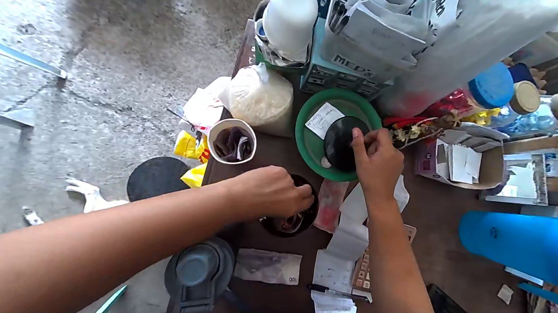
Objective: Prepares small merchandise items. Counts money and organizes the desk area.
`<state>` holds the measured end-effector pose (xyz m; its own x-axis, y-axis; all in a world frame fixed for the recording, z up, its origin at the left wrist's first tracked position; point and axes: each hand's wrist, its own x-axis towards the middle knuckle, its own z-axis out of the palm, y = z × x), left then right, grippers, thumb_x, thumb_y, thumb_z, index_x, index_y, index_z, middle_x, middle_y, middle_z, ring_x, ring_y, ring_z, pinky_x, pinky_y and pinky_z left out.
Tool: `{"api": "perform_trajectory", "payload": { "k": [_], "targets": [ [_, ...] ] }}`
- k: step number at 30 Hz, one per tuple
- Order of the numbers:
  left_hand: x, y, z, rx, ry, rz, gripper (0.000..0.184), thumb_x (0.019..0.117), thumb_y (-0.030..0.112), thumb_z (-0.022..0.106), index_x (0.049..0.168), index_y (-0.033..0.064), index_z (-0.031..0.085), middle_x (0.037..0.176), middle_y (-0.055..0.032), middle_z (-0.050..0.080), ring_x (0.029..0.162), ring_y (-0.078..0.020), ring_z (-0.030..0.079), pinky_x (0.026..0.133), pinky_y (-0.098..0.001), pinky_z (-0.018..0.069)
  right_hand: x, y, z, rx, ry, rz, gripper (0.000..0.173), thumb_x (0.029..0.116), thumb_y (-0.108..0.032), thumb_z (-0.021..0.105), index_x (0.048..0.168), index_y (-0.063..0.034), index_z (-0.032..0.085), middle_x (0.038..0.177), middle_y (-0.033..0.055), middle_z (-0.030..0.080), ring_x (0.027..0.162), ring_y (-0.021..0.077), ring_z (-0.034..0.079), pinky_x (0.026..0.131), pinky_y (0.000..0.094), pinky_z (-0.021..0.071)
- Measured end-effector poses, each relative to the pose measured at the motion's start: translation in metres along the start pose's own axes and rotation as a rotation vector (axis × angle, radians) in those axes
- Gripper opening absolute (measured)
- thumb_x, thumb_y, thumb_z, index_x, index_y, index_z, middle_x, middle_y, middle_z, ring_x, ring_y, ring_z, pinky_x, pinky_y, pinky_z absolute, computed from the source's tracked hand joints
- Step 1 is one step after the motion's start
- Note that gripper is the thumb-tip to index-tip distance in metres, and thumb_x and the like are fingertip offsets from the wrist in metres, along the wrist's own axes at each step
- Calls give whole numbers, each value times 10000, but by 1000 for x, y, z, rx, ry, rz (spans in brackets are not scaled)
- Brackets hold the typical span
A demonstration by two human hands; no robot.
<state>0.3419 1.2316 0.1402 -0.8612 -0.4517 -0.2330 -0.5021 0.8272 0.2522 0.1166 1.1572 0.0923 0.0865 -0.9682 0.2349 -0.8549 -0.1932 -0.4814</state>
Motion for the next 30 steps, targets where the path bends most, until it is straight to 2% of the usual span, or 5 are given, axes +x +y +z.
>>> {"api": "perform_trajectory", "payload": {
  "k": [10,18,22,26,30],
  "targets": [
    [1,-12,8,-62,132,92,158,902,-66,635,770,4,689,783,-128,656,589,-265,639,532,-422,523,-53,7,-37,340,41,11,294,1017,-249,588,906,12,661,590,-79,469,504,-66,399,508,117,363],
    [-50,-28,-15,-405,571,-176,127,863,262,704,888,151,759,802,19,660,684,-139,648,582,-385,532,-58,1,-74,525,-78,47,149,1008,-183,589,920,-70,630,661,-156,529,574,-126,465,552,72,402],
    [-102,-23,-17,-720,841,-365,113,869,239,734,920,140,745,879,100,675,769,56,620,674,-118,534,-58,-21,-75,502,-343,-153,180,974,-184,665,1001,-20,734,862,-12,723,740,-14,634,689,180,541],
    [-168,-12,30,-909,1110,-520,292,847,198,806,1123,218,709,1035,138,730,885,15,695,765,-188,608,-63,-70,-42,170,-676,-522,164,987,-210,658,1047,-130,787,943,76,741,768,228,725,641,452,588],
    [-194,26,31,-1050,1324,-686,343,769,97,830,1048,227,679,961,126,734,857,-24,711,762,-233,625,-63,-114,-9,-120,-1086,-727,138,973,46,549,965,72,684,911,253,702,843,435,710,653,588,541]
  ]
}}
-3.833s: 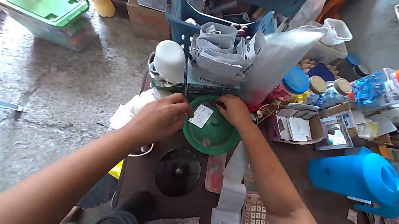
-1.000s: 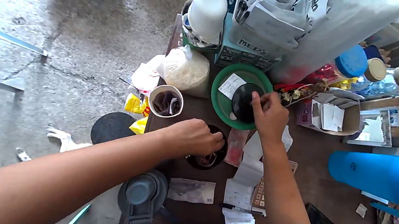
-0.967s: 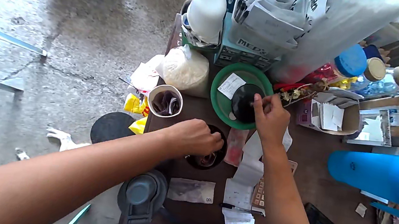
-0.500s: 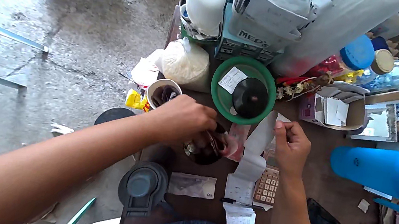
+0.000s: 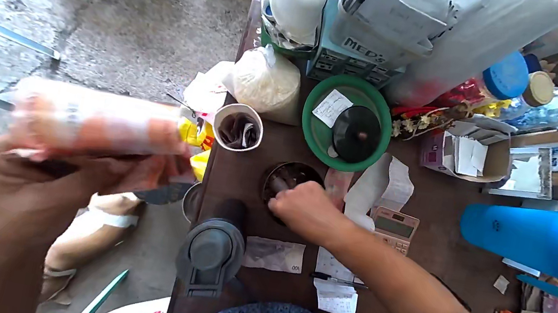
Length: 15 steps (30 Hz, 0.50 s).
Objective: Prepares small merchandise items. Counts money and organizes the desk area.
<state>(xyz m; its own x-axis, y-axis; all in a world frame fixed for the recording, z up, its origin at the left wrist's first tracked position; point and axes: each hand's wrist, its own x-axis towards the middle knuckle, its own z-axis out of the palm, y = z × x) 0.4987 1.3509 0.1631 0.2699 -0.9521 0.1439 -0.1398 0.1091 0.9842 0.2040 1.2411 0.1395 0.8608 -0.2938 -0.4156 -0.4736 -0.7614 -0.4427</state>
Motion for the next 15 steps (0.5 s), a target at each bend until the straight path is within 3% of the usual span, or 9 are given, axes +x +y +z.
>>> {"api": "perform_trajectory", "payload": {
  "k": [3,4,6,8,10,12,15],
  "targets": [
    [-27,2,-10,-72,98,-33,389,769,150,866,1086,260,670,966,118,730,844,-33,701,749,-233,614,18,-1,5,-131,-90,7,167,960,86,532,864,103,667,818,240,689,794,411,709,625,547,543],
    [-36,2,-13,-80,135,-61,407,769,152,874,1102,258,666,973,109,729,860,-46,702,770,-247,615,21,2,9,-152,-112,15,176,967,80,526,879,102,677,822,236,694,800,406,711,636,542,546],
    [-49,6,-8,-75,334,-166,423,684,124,898,1022,265,685,902,104,739,829,-62,714,771,-265,623,25,5,11,-165,-167,17,182,979,79,511,920,101,681,852,239,699,830,410,709,669,545,544],
    [-67,-18,-30,-106,198,-45,399,801,178,865,1141,221,660,996,60,743,899,-100,722,809,-296,624,27,8,12,-156,-198,14,166,975,73,524,934,95,683,869,242,701,843,418,705,684,559,538],
    [-79,-35,-38,-201,189,-15,369,819,163,859,1143,174,681,985,-4,752,880,-153,728,804,-332,624,28,11,15,-148,-204,14,152,976,48,542,937,78,686,872,236,701,846,422,704,684,573,536],
    [-83,-36,-35,-236,236,-34,309,804,152,866,1074,177,716,952,-9,758,854,-150,730,790,-325,624,21,14,12,-114,-119,21,150,987,-5,565,932,59,690,841,224,701,824,414,707,670,571,534],
    [-79,-18,-27,-253,229,-45,212,867,249,821,1063,265,742,918,65,760,803,-56,712,746,-219,599,-13,17,-1,51,296,27,181,958,-181,680,904,-13,725,696,145,688,651,325,704,583,526,543]
  ]
}}
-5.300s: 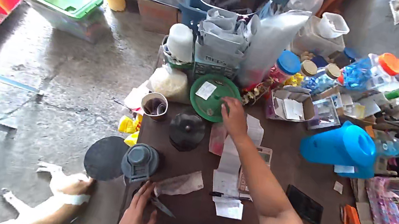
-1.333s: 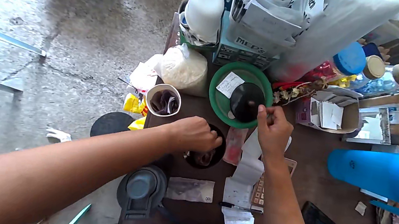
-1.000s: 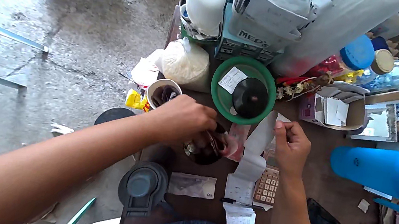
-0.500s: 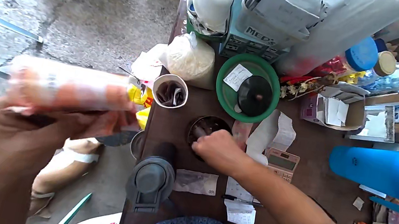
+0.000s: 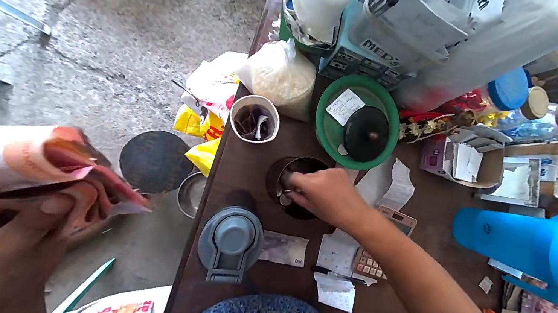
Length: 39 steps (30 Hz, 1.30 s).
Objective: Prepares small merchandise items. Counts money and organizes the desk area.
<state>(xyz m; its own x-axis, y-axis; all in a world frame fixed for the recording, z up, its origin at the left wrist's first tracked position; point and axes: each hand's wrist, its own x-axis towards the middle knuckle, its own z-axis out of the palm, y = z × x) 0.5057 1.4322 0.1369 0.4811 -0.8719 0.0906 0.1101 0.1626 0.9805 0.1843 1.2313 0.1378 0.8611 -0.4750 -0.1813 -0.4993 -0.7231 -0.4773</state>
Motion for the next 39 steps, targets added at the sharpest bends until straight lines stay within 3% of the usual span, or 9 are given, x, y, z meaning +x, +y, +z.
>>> {"api": "perform_trajectory", "payload": {
  "k": [4,8,11,18,22,29,32,35,39],
  "targets": [
    [-21,-18,-38,-167,66,-79,170,904,297,775,1071,276,750,907,93,739,760,-4,673,710,-162,562,-59,-14,-20,280,76,107,217,978,-258,663,965,-61,753,626,52,627,532,182,596,527,399,520],
    [-45,-55,-75,-466,143,-174,174,927,293,733,1056,180,765,956,30,756,897,-70,711,878,-229,570,-82,-25,48,315,-359,363,262,1000,-255,640,1038,-21,753,841,199,733,820,405,726,740,641,547],
    [-48,-67,-82,-581,81,-204,301,912,350,739,1146,161,747,1041,3,750,967,-108,703,967,-295,550,-83,-22,93,327,-443,471,308,1024,-295,602,1120,-42,749,968,217,746,964,426,715,843,656,527],
    [-26,-25,-29,-508,192,-197,146,893,282,751,965,157,778,851,32,731,738,-31,665,771,-182,563,-78,-21,17,472,59,133,188,991,-181,643,1038,-39,757,748,84,700,623,188,655,604,386,561],
    [-34,-38,-36,-538,212,-198,204,846,298,799,993,159,779,869,34,731,757,-36,663,804,-199,559,-44,-8,-6,-136,258,198,118,950,-123,669,970,-78,776,831,92,729,632,249,704,501,415,545],
    [-47,-49,-62,-553,89,-174,221,918,272,735,1098,146,760,979,3,748,890,-93,701,897,-268,564,31,-25,4,-313,-613,319,225,1003,77,477,1111,101,672,1011,264,694,927,429,695,739,540,544],
    [-15,-16,-15,-173,95,-151,213,868,292,811,1063,265,730,861,87,730,733,-27,672,709,-199,577,37,-18,9,-296,-658,292,202,999,70,503,1064,86,693,1008,262,700,967,432,691,787,562,541],
    [22,-1,27,54,-24,-134,371,820,226,863,1128,187,659,967,50,736,843,-86,715,763,-285,630,33,-13,14,-349,-587,262,172,978,76,537,1022,70,703,956,244,705,916,426,700,748,562,556],
    [60,22,102,332,-239,-90,178,811,123,786,962,203,738,822,157,736,701,53,675,640,-146,584,21,-16,7,-374,-540,244,163,959,98,539,1009,75,693,948,250,695,876,430,697,700,557,552]
  ]
}}
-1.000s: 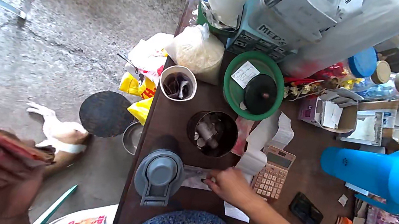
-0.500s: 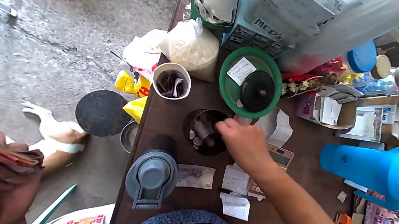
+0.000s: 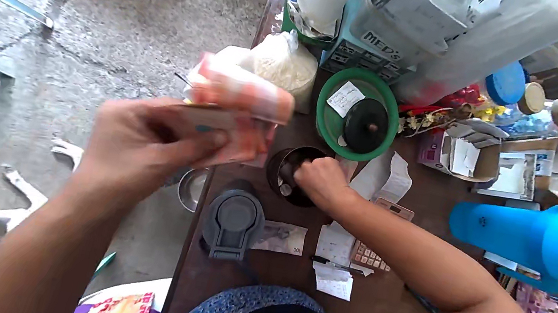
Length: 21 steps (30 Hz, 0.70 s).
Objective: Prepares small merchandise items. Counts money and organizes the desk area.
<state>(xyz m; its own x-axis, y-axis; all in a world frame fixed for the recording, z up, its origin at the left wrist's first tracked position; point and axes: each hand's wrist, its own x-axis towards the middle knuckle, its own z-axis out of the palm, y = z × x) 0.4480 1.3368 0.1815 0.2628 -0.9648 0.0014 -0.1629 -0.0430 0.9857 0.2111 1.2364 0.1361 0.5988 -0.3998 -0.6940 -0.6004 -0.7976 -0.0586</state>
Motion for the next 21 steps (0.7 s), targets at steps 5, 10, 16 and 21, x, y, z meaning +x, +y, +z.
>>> {"api": "perform_trajectory", "payload": {
  "k": [5,10,16,21],
  "targets": [
    [42,23,39,365,-259,59,116,834,147,806,906,114,721,730,47,671,611,-21,603,575,-257,523,-37,25,3,233,388,24,89,947,-34,659,991,-15,734,905,187,726,791,399,714,644,579,552],
    [58,37,61,583,-403,97,96,855,193,818,917,155,756,813,-8,704,678,-160,632,640,-490,518,-54,44,21,528,538,22,102,937,-139,711,993,-87,778,902,123,756,850,350,733,723,612,555],
    [61,34,96,945,-665,357,121,870,246,802,845,136,760,817,-66,708,897,-322,683,695,-560,522,-92,62,58,1186,606,58,146,951,-152,690,1027,-30,713,892,3,719,689,26,609,650,246,523],
    [70,6,135,1068,-936,956,157,902,-84,617,765,-18,652,777,-151,643,805,-335,666,713,-467,516,-118,55,108,1942,611,21,76,930,-131,674,985,-146,625,808,-100,674,542,-69,463,488,119,370]
  ]
}}
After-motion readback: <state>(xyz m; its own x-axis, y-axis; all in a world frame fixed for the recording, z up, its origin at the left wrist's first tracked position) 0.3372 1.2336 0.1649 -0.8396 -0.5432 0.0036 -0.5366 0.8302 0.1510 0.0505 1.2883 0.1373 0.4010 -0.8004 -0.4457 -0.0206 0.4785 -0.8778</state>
